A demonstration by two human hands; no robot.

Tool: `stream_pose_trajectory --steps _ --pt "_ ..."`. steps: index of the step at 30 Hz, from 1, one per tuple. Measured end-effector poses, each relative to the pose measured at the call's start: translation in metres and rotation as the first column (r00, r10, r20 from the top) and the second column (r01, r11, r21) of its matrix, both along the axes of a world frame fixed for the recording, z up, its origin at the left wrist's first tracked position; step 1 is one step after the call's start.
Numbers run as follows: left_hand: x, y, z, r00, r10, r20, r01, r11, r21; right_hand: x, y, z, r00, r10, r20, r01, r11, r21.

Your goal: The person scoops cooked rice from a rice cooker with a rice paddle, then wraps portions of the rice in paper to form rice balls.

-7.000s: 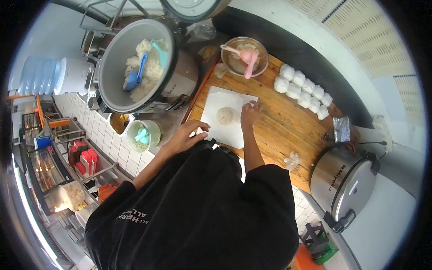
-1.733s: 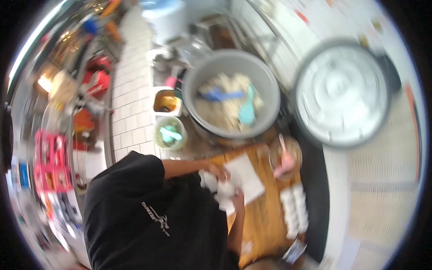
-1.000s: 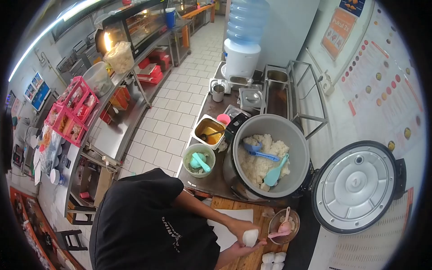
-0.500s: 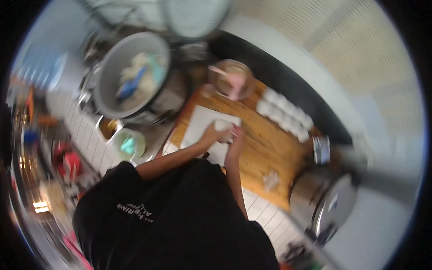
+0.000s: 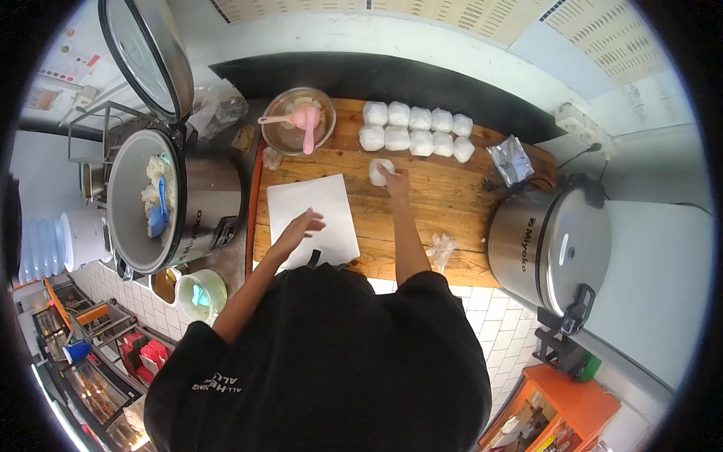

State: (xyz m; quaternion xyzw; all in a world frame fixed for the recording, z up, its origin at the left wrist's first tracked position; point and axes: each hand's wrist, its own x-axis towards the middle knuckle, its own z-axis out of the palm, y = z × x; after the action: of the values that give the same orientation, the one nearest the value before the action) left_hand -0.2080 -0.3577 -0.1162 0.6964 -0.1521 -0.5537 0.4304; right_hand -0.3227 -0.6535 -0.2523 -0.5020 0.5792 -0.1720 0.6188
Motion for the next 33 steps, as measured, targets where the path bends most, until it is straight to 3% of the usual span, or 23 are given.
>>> stream_pose_trajectory --steps 3,4,6,10,11,12,13,14,16,17,18,20,22,24,26,30,32,33 --pt "0.007 0.048 -0.017 0.998 0.062 0.028 -0.063 0.997 0.032 0.043 0.014 0.003 0.996 0.039 0.080 -0.036 0.999 -0.034" --pt "0.009 0.064 -0.020 0.994 0.108 0.021 -0.109 0.993 0.047 0.053 0.020 0.012 0.983 0.010 -0.183 -0.054 0.969 -0.241" --pt "0.008 0.094 -0.019 0.988 0.135 0.075 -0.141 0.987 0.080 0.060 0.033 0.023 0.760 -0.203 -0.617 -0.242 0.793 -0.559" --pt "0.014 0.142 -0.028 0.951 0.266 0.154 -0.277 0.959 0.052 0.062 0.025 0.028 0.652 -0.339 -0.678 -0.208 0.781 -0.589" --pt "0.012 0.153 -0.032 0.936 0.330 0.121 -0.332 0.943 -0.004 0.060 0.018 0.030 0.797 -0.300 -0.524 -0.215 0.670 -0.710" --pt "0.013 0.164 -0.037 0.927 0.336 0.164 -0.335 0.942 -0.033 0.073 0.021 0.032 0.914 -0.208 -0.349 -0.186 0.550 -0.814" --pt "0.013 0.178 -0.054 0.923 0.310 0.228 -0.307 0.950 -0.050 0.098 0.042 0.070 0.991 -0.033 -0.132 -0.086 0.599 -0.796" --pt "0.013 0.188 -0.066 0.910 0.289 0.296 -0.284 0.957 -0.061 0.121 0.071 0.138 0.985 0.136 0.107 -0.011 0.667 -0.745" --pt "0.010 0.198 -0.072 0.897 0.358 0.259 -0.352 0.933 -0.072 0.162 0.154 0.248 0.762 0.494 0.418 -0.108 0.733 -0.671" --pt "0.010 0.196 -0.054 0.890 0.382 0.251 -0.372 0.924 -0.088 0.184 0.187 0.294 0.604 0.734 0.311 -0.164 0.496 -0.853" --pt "0.009 0.199 -0.070 0.862 0.386 0.328 -0.366 0.922 -0.125 0.206 0.217 0.330 0.419 0.897 0.137 -0.134 0.211 -0.968" --pt "0.017 0.196 -0.040 0.884 0.341 0.321 -0.321 0.940 -0.114 0.262 0.277 0.362 0.220 0.973 -0.074 -0.307 -0.003 -0.952" --pt "0.024 0.196 -0.030 0.881 0.343 0.325 -0.316 0.939 -0.134 0.337 0.314 0.327 0.078 0.897 -0.436 -0.354 -0.384 -0.853" --pt "0.029 0.196 -0.022 0.881 0.336 0.334 -0.301 0.941 -0.152 0.397 0.345 0.290 -0.112 0.593 -0.797 -0.585 -0.688 -0.430" --pt "0.035 0.198 -0.016 0.900 0.255 0.354 -0.215 0.965 -0.147 0.432 0.360 0.248 -0.171 0.480 -0.860 -0.564 -0.764 -0.314" --pt "0.034 0.213 -0.005 0.853 0.333 0.402 -0.254 0.937 -0.238 0.428 0.392 0.243 -0.161 0.396 -0.904 -0.481 -0.832 -0.278" --pt "0.030 0.221 -0.004 0.852 0.389 0.352 -0.311 0.915 -0.258 0.420 0.408 0.253 -0.378 0.283 -0.881 -0.550 -0.834 -0.032" --pt "0.028 0.223 -0.008 0.846 0.400 0.352 -0.330 0.912 -0.243 0.424 0.418 0.243 -0.389 0.270 -0.881 -0.536 -0.844 -0.023"
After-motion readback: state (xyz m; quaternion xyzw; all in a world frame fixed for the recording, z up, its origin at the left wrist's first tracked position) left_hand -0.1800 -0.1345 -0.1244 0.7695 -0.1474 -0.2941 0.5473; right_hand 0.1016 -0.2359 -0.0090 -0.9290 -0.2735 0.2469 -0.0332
